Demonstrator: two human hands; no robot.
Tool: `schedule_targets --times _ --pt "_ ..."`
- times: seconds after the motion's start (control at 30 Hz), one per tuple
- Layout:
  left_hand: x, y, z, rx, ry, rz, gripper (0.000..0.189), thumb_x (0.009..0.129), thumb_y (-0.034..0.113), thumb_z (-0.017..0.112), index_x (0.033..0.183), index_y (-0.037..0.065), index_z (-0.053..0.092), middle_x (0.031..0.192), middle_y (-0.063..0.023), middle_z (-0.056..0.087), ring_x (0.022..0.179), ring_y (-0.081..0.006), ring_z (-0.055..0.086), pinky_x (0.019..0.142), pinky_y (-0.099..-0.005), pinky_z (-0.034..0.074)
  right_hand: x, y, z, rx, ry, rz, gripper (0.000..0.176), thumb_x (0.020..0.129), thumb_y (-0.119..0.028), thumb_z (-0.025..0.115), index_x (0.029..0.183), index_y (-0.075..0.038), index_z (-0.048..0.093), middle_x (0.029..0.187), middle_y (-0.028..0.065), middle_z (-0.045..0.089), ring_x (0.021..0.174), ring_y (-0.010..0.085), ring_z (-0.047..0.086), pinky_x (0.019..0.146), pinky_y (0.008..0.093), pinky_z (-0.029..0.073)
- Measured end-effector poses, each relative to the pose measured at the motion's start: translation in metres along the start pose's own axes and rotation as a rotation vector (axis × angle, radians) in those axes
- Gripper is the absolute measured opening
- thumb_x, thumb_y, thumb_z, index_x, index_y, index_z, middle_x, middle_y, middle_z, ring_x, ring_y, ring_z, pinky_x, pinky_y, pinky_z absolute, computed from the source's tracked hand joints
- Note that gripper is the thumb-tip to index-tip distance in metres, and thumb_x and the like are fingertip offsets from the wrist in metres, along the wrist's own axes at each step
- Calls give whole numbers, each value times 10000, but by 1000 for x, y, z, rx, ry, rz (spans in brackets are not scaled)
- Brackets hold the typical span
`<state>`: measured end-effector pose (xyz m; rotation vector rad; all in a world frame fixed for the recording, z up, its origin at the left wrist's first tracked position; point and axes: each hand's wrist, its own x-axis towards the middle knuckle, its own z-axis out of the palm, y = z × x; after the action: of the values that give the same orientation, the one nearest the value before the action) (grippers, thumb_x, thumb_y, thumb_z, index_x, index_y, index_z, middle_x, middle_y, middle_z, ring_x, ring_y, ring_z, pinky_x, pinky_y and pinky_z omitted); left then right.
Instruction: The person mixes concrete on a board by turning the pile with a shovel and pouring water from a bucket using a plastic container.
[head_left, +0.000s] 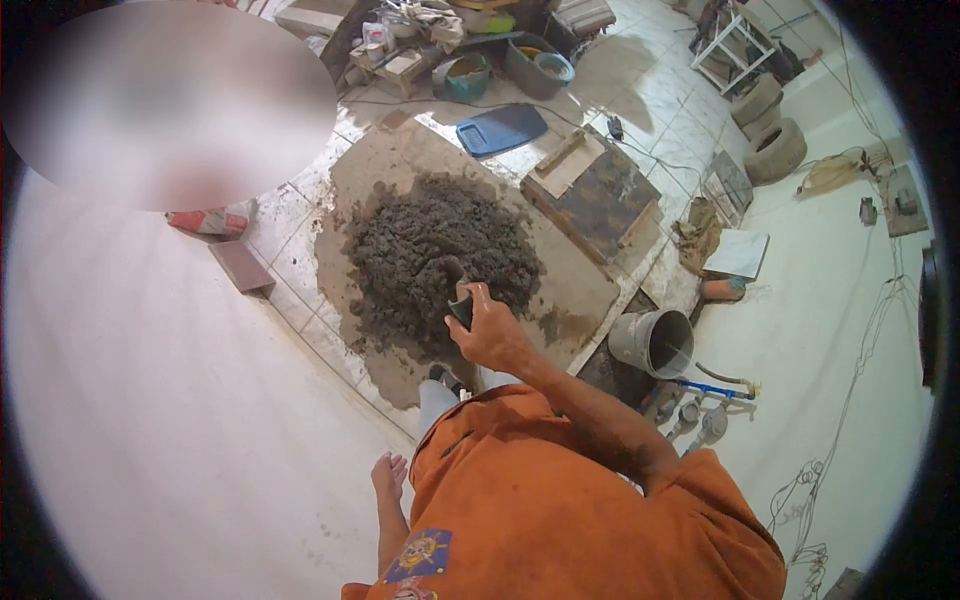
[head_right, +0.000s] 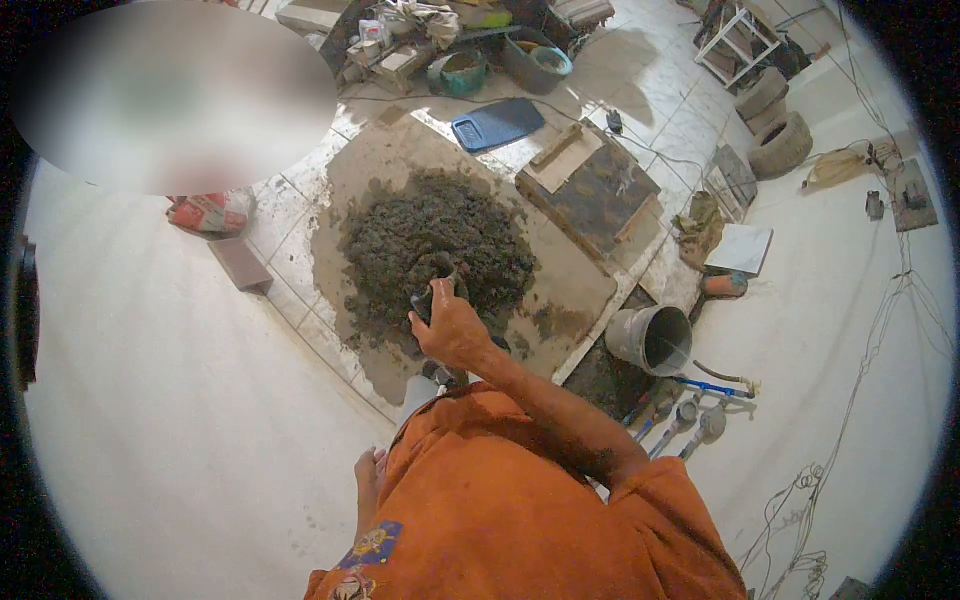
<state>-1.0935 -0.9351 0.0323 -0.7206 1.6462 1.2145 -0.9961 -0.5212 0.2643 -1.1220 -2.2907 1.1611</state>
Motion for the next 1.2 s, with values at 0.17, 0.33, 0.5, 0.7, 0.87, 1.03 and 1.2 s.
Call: schedule_targets --times 0.17,0.33,0.5,0.7,0.87,1.03,1.2 --pt "11 -5 -10 -33 -28 -11 430 872 219 460 1243 10 405 1143 -188 522 964 -283 570 799 -375 461 2 -6 -7 27 -76 54 542 776 -241 586 1119 119 369 922 319 532 797 446 572 701 469 468" --pt "-11 9 1 22 15 -6 428 869 245 482 1227 20 418 1108 -180 537 954 -275 574 776 -362 465 1 3 3 -13 -18 -8 532 777 -236 588 1115 108 366 871 310 552 794 444 573 695 469 470" --pt "-5 5 1 31 17 29 424 863 258 499 1206 19 429 1066 -164 556 912 -259 584 745 -331 467 2 -5 -6 9 -68 121 560 784 -253 614 1147 101 376 823 229 591 808 391 596 690 418 469" --pt "-24 8 5 -55 18 86 399 861 246 504 1190 28 440 1025 -142 573 852 -239 588 708 -335 463 13 6 -20 197 -172 250 466 776 -261 635 1060 49 434 666 160 600 521 238 586 503 368 465" --pt "-31 -18 -12 -121 60 96 380 859 246 509 1171 36 460 1012 -137 579 836 -225 587 691 -330 463 45 -25 -51 199 -233 235 318 791 -225 624 926 33 496 634 104 587 413 168 530 397 319 414" --pt "-53 -50 -24 -174 153 66 412 858 240 502 1196 12 438 1052 -153 561 871 -248 579 722 -343 467 87 -82 -98 152 -289 58 309 807 -318 626 876 -24 559 561 13 509 399 93 468 363 256 374" --pt "-74 -88 -19 13 200 1 328 846 249 534 1125 79 510 962 -88 606 759 -196 603 625 -315 474 123 -155 -194 12 -281 -115 334 819 -369 622 767 -53 528 490 -23 432 342 45 394 321 206 315"
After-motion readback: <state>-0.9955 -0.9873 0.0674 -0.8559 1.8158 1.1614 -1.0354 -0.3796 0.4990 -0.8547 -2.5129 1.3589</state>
